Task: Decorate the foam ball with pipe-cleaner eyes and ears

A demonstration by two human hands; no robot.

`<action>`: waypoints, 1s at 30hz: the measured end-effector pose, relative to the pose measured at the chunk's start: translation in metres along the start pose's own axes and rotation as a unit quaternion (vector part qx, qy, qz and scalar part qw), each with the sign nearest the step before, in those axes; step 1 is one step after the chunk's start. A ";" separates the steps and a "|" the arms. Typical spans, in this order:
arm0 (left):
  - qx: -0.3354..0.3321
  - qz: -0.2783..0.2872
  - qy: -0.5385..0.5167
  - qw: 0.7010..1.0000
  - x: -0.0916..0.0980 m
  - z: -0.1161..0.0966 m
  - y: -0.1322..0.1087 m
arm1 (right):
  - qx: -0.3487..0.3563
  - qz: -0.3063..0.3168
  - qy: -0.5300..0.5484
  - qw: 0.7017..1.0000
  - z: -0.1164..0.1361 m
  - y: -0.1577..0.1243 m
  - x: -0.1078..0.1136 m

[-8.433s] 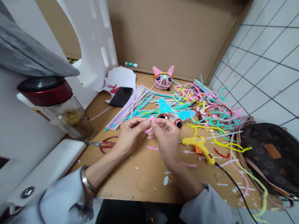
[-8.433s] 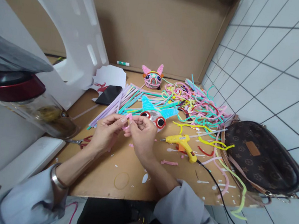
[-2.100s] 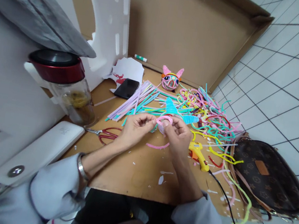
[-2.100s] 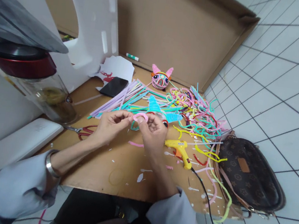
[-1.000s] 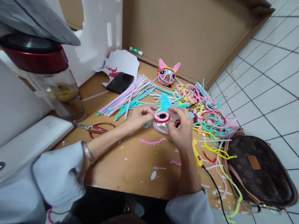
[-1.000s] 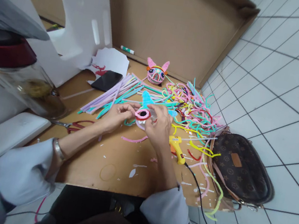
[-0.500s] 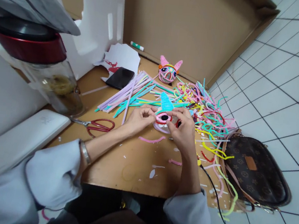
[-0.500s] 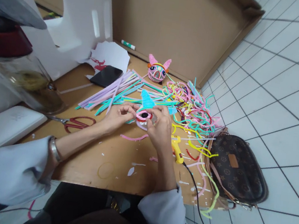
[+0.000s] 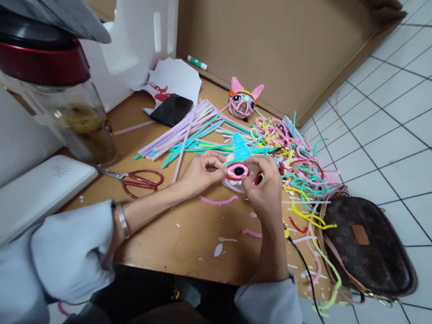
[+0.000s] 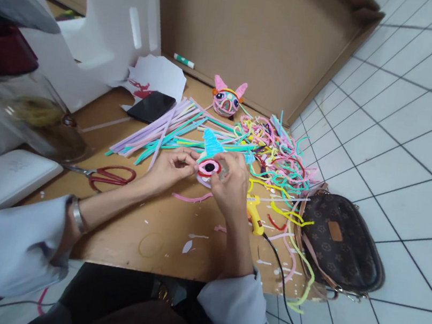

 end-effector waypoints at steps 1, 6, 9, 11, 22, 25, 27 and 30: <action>-0.001 -0.001 0.005 1.000 0.000 -0.001 -0.001 | -0.003 0.000 0.001 1.000 -0.001 0.000 0.000; -0.007 -0.006 0.018 1.000 -0.001 -0.002 -0.003 | -0.014 -0.012 0.001 1.000 -0.006 -0.001 0.002; -0.013 -0.002 0.014 1.000 -0.003 -0.001 -0.003 | -0.023 -0.015 -0.004 1.000 -0.008 -0.001 0.003; -0.015 0.000 0.006 1.000 -0.004 0.001 -0.002 | -0.027 -0.016 -0.009 0.999 -0.007 -0.001 0.004; -0.018 0.007 0.002 1.000 -0.003 0.002 -0.002 | -0.020 -0.027 -0.023 0.999 -0.006 -0.002 0.007; -0.017 0.009 0.005 1.000 -0.004 0.002 -0.002 | -0.024 -0.018 -0.022 0.999 -0.007 -0.002 0.005; -0.016 0.009 0.005 1.000 -0.004 0.002 -0.002 | -0.026 -0.015 -0.022 0.999 -0.008 -0.002 0.004; -0.017 0.009 0.005 1.000 -0.004 0.001 -0.002 | -0.028 -0.018 -0.021 0.999 -0.008 -0.002 0.004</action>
Point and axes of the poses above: each hand's wrist, its own y-axis towards the middle knuckle, its own x-axis out of the back of the hand, z = x × y, the point moved 10 cm from there along y, towards the middle knuckle, and after that the axes turned 2 degrees about y, right-handed, at the moved point
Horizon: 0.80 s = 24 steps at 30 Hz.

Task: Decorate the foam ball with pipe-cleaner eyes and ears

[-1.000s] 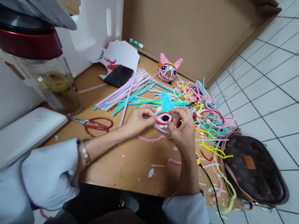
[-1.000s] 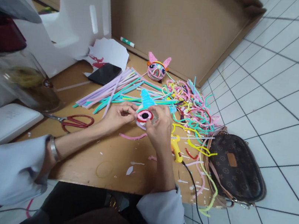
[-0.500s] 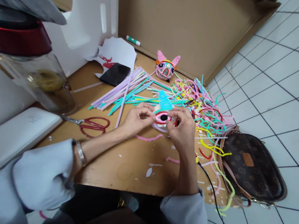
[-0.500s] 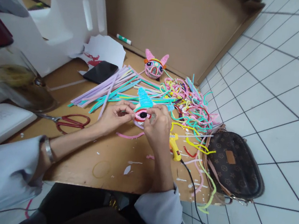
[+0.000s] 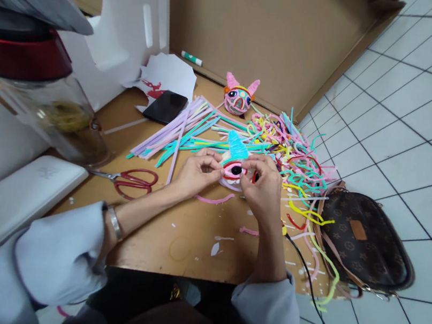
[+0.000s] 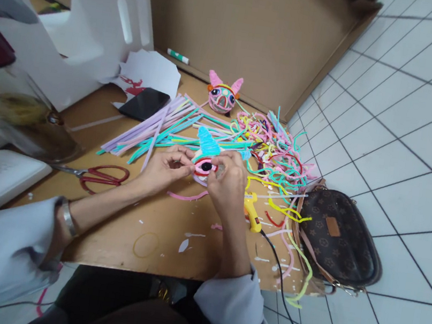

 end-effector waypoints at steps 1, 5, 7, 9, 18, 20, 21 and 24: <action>0.000 -0.001 0.000 1.000 0.000 0.000 0.000 | 0.000 -0.001 0.001 1.000 0.000 0.000 0.000; 0.005 0.000 0.007 1.000 0.001 0.000 -0.001 | 0.002 0.002 0.001 1.000 0.001 0.000 -0.001; 0.009 0.002 0.010 1.000 0.001 0.000 -0.001 | 0.002 0.004 0.000 1.000 0.001 0.000 -0.001; 0.014 0.003 0.012 1.000 0.001 0.000 -0.001 | 0.002 0.004 0.001 1.000 0.001 0.000 -0.001; 0.026 0.003 0.014 1.000 0.001 0.004 0.001 | 0.000 0.005 0.008 1.000 0.000 -0.001 -0.002; 0.031 0.004 0.011 0.999 0.001 0.006 0.001 | 0.002 0.003 0.008 1.000 0.001 0.000 -0.002; 0.034 0.005 0.010 0.999 0.001 0.007 0.001 | 0.004 0.003 0.009 1.000 0.001 0.000 -0.001; 0.044 0.005 0.013 0.999 0.002 0.009 0.001 | 0.010 0.006 0.013 1.000 0.003 0.000 -0.002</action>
Point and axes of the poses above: each hand's wrist, its own y-axis towards the middle knuckle, its own x-axis out of the back of the hand, z = x × y, the point moved 10 cm from there along y, towards the middle knuckle, and after that the axes turned 2 degrees about y, right-handed, at the moved point
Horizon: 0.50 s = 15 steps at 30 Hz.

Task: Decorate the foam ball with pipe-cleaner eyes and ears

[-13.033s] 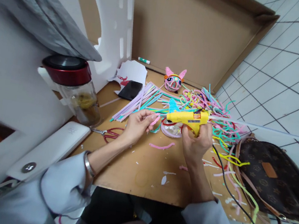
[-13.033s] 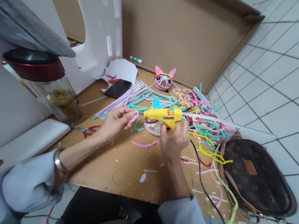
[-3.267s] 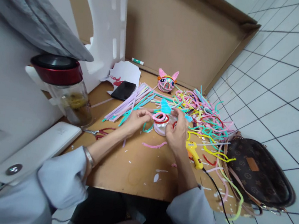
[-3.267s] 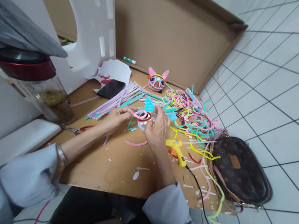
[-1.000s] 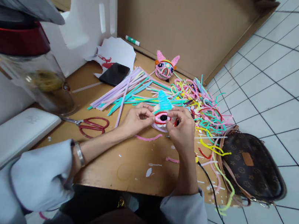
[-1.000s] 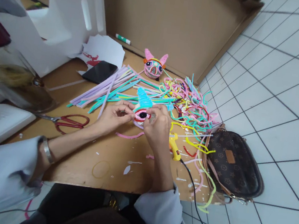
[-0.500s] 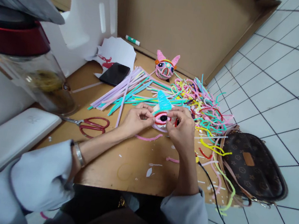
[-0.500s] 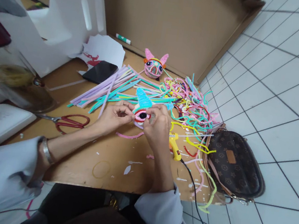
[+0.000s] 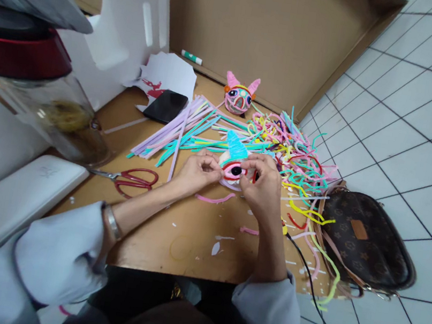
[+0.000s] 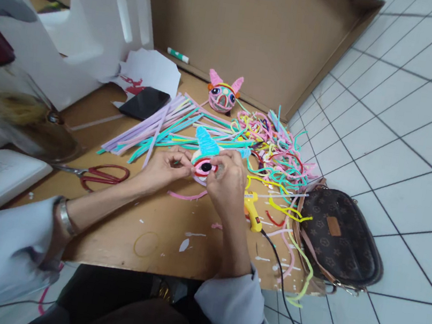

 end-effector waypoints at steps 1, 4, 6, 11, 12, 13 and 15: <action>0.003 0.000 0.002 1.000 0.000 0.001 0.000 | 0.002 0.001 0.000 1.000 0.000 0.000 0.000; 0.003 -0.004 0.001 1.000 0.001 0.001 0.001 | 0.004 0.002 -0.007 1.000 0.001 0.000 0.000; 0.002 -0.002 -0.008 1.000 0.000 0.001 0.001 | 0.003 0.004 -0.012 1.000 0.001 0.000 0.000; 0.005 -0.002 -0.083 0.997 -0.003 0.004 0.000 | 0.002 0.000 -0.010 1.000 0.002 0.000 0.001; -0.008 -0.006 -0.091 0.996 -0.002 0.002 0.000 | 0.001 -0.001 -0.008 1.000 0.002 -0.001 0.001; -0.025 -0.009 -0.091 0.995 -0.001 0.000 0.000 | 0.000 0.000 -0.006 1.000 0.002 -0.001 0.001; -0.059 -0.011 -0.079 0.995 0.000 -0.006 -0.001 | -0.007 0.002 -0.007 1.000 0.000 -0.001 0.000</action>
Point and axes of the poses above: each hand's wrist, its own y-axis towards the middle knuckle, its own x-axis out of the back of the hand, z = x × y, the point moved 10 cm from there along y, towards the middle knuckle, and after that the axes turned 2 degrees about y, right-handed, at the moved point
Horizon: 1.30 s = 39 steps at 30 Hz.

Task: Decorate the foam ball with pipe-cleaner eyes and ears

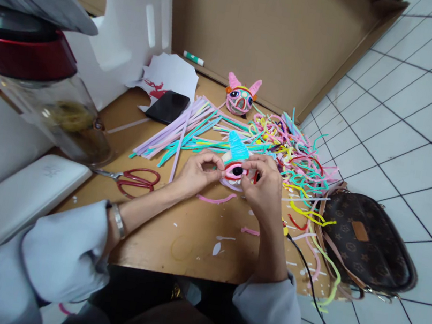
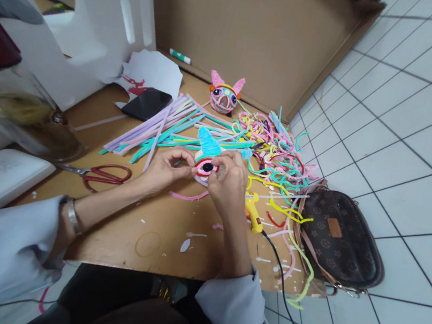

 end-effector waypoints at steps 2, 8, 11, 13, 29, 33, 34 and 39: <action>-0.023 0.004 0.015 1.000 0.001 -0.003 0.000 | -0.006 0.001 -0.002 1.000 -0.002 0.000 0.000; -0.061 0.016 0.044 0.997 0.002 -0.005 0.001 | -0.005 -0.005 0.007 1.000 -0.003 0.000 0.000; -0.095 0.027 0.077 0.992 0.001 -0.012 0.000 | -0.007 -0.003 0.011 1.000 -0.005 0.000 -0.001; -0.125 0.032 0.104 0.986 0.000 -0.020 -0.002 | -0.007 -0.002 0.013 1.000 -0.006 0.001 -0.001; -0.267 0.037 0.232 0.935 -0.006 -0.046 -0.015 | -0.006 0.002 0.011 1.000 -0.004 0.001 0.000; -0.221 0.033 0.213 0.951 -0.004 -0.042 -0.012 | -0.011 0.003 -0.005 1.000 -0.003 0.000 -0.001; -0.213 0.032 0.209 0.954 -0.003 -0.042 -0.012 | -0.011 0.001 -0.006 1.000 -0.002 -0.001 -0.001; -0.198 0.032 0.180 0.963 -0.002 -0.043 -0.010 | -0.006 -0.003 -0.007 1.000 0.000 -0.001 -0.001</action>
Point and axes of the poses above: each hand's wrist, its own y-axis towards the middle knuckle, its own x-axis out of the back of the hand, z = x × y, the point moved 10 cm from there along y, towards the middle knuckle, and after that the axes turned 2 degrees about y, right-handed, at the moved point
